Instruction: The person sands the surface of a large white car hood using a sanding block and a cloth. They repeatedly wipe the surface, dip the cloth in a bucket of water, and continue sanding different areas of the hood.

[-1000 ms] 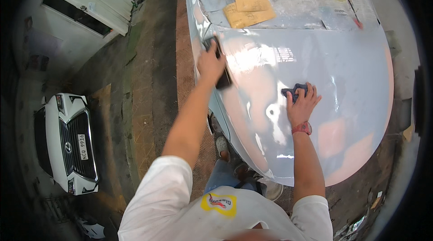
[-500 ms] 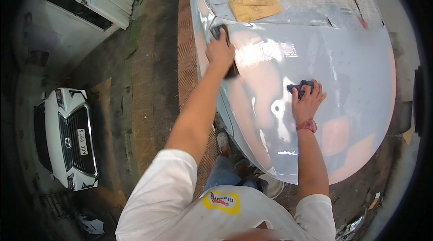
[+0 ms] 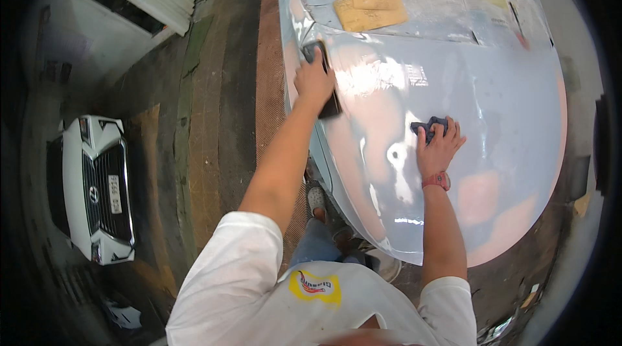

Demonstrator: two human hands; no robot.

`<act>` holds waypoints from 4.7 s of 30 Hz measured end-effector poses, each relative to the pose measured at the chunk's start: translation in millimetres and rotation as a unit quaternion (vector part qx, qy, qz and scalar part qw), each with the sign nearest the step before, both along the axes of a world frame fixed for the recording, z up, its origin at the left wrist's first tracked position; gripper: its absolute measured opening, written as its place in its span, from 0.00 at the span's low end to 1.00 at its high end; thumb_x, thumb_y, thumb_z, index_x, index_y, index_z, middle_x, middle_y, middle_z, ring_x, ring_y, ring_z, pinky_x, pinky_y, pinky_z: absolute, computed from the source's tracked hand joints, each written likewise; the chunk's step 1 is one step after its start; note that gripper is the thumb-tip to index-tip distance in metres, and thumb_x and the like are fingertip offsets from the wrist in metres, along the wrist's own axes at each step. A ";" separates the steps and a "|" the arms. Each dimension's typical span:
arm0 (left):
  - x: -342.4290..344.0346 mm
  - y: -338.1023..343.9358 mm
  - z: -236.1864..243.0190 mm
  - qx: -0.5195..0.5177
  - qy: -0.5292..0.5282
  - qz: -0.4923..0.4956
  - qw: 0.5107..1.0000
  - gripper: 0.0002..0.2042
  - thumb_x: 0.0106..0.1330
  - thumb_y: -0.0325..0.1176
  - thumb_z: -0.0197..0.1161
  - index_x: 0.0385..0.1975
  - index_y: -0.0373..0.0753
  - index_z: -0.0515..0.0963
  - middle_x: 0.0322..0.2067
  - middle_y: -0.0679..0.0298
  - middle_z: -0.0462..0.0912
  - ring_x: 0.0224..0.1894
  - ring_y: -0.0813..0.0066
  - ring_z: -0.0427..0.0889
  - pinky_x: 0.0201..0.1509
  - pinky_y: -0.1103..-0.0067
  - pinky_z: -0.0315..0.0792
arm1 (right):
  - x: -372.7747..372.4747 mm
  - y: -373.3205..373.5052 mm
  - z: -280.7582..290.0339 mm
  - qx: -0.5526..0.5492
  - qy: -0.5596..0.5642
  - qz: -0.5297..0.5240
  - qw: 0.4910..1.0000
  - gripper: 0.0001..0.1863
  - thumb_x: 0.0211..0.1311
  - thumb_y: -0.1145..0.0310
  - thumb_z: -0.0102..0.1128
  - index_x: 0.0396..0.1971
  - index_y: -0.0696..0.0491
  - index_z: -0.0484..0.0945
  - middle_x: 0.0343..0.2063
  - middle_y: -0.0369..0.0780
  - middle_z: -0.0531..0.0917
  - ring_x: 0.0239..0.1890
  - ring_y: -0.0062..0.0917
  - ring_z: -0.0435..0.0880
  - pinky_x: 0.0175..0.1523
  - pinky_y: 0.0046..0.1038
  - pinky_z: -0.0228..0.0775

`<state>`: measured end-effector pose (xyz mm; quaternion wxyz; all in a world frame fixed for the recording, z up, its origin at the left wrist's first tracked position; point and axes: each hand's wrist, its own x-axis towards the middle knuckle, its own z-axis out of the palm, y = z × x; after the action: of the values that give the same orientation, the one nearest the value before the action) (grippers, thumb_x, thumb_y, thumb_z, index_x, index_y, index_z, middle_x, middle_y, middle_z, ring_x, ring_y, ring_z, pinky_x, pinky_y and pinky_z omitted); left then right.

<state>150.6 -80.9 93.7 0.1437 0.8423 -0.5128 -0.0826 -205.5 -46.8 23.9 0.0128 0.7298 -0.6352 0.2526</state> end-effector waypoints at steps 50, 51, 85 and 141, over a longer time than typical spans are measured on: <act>63.9 457.5 -87.8 0.115 0.021 -0.245 0.963 0.41 0.66 0.34 0.73 0.79 0.62 0.64 0.70 0.45 0.70 0.68 0.42 0.74 0.68 0.56 0.74 | -19.4 246.3 -56.2 0.091 0.012 0.040 0.995 0.30 0.69 0.71 0.64 0.71 0.39 0.77 0.78 0.36 0.67 0.82 0.48 0.57 0.80 0.58 0.56; 94.1 484.5 -104.3 0.193 0.047 -0.168 0.965 0.42 0.64 0.35 0.73 0.80 0.59 0.62 0.69 0.40 0.69 0.70 0.37 0.71 0.72 0.52 0.70 | -28.6 270.6 -58.2 0.109 0.021 0.006 0.994 0.31 0.68 0.73 0.63 0.71 0.40 0.77 0.79 0.37 0.66 0.81 0.48 0.57 0.80 0.57 0.57; 114.4 513.4 -112.3 0.335 -0.036 -0.437 0.834 0.45 0.59 0.43 0.78 0.79 0.57 0.65 0.67 0.40 0.75 0.68 0.40 0.78 0.73 0.59 0.73 | 20.0 1017.9 -125.7 0.095 -0.502 -0.727 0.459 0.30 0.74 0.52 0.65 0.62 0.61 0.83 0.60 0.52 0.86 0.62 0.43 0.84 0.70 0.40 0.70; -8.6 23.5 -14.6 0.042 -0.042 -0.132 0.989 0.56 0.64 0.73 0.64 0.84 0.41 0.52 0.66 0.33 0.70 0.64 0.37 0.80 0.65 0.50 0.77 | -6.4 781.3 -87.4 0.139 -0.348 -0.716 0.589 0.25 0.66 0.51 0.72 0.48 0.59 0.88 0.47 0.53 0.90 0.54 0.48 0.88 0.62 0.42 0.76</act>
<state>142.0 -57.5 79.1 0.0744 0.7753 -0.6212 -0.0865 -211.9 734.5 -63.5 -0.1348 -0.1108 -0.9361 0.3054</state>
